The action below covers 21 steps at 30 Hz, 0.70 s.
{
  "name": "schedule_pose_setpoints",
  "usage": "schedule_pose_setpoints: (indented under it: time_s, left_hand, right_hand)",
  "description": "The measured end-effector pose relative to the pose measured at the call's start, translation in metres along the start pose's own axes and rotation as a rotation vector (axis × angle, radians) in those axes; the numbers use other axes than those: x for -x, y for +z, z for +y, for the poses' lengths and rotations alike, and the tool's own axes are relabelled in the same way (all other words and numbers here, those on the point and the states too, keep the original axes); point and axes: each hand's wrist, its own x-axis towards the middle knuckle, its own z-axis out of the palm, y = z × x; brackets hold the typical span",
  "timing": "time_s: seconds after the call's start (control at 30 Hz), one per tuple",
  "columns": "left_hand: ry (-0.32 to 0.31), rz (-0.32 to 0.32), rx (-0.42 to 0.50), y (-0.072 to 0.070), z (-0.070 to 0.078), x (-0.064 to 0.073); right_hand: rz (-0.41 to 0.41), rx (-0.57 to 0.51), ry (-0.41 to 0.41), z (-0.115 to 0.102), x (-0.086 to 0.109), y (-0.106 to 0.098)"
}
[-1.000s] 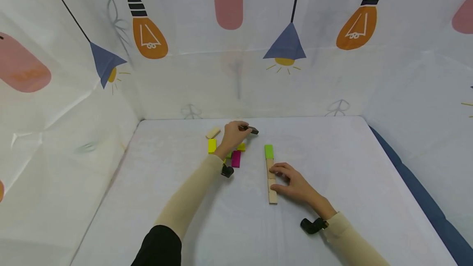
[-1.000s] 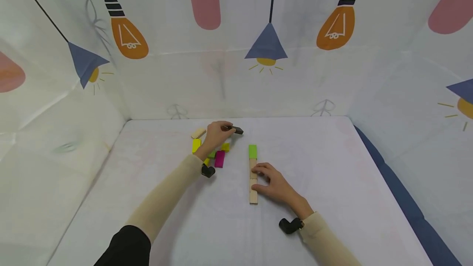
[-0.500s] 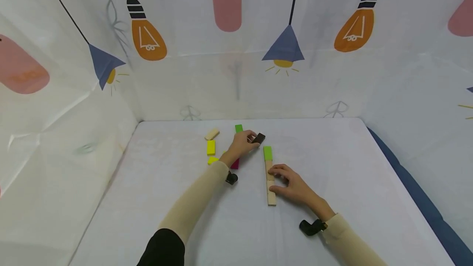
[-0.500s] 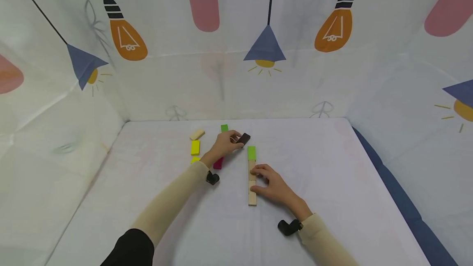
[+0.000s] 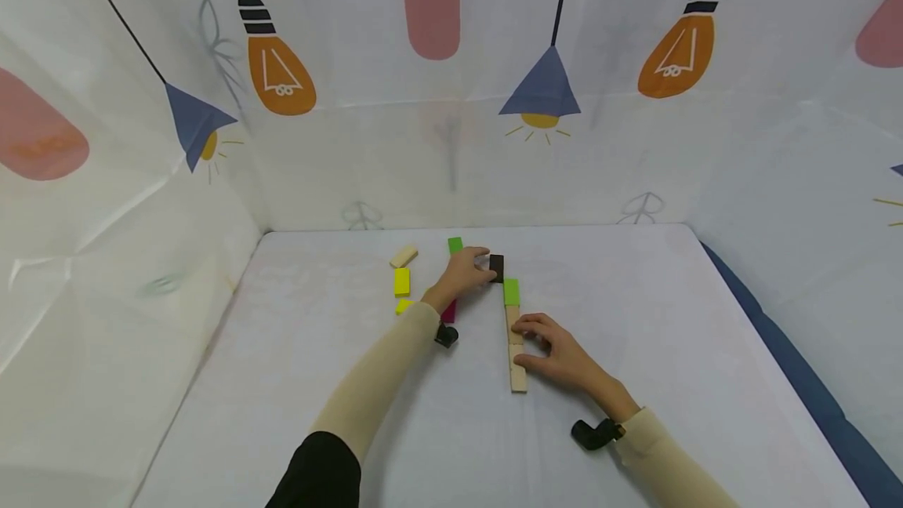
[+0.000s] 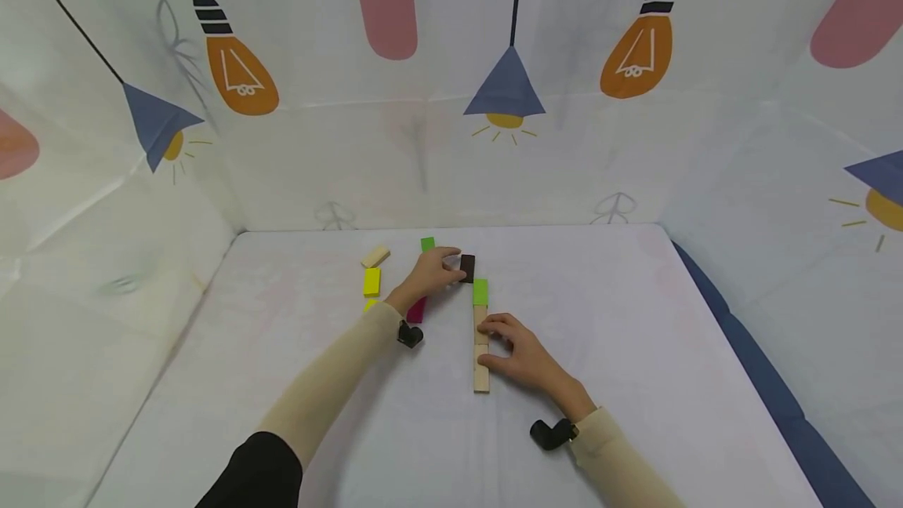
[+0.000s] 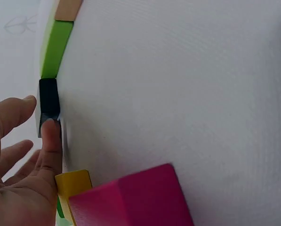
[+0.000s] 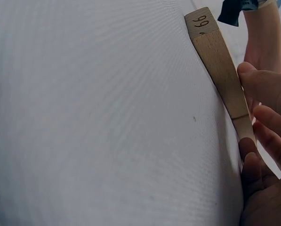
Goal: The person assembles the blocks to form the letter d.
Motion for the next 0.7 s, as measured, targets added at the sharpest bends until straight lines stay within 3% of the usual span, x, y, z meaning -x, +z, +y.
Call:
schedule_pose_setpoints:
  time_s: [0.47, 0.7]
  left_hand:
    - [0.009, -0.007, -0.076, 0.008, 0.003, -0.011]
    - [0.046, -0.057, -0.110, 0.015, 0.003, -0.019]
  right_hand:
    - [-0.006, 0.002, 0.003, -0.002, 0.000, -0.001]
    - [-0.006, 0.001, -0.002, -0.001, 0.000, 0.001]
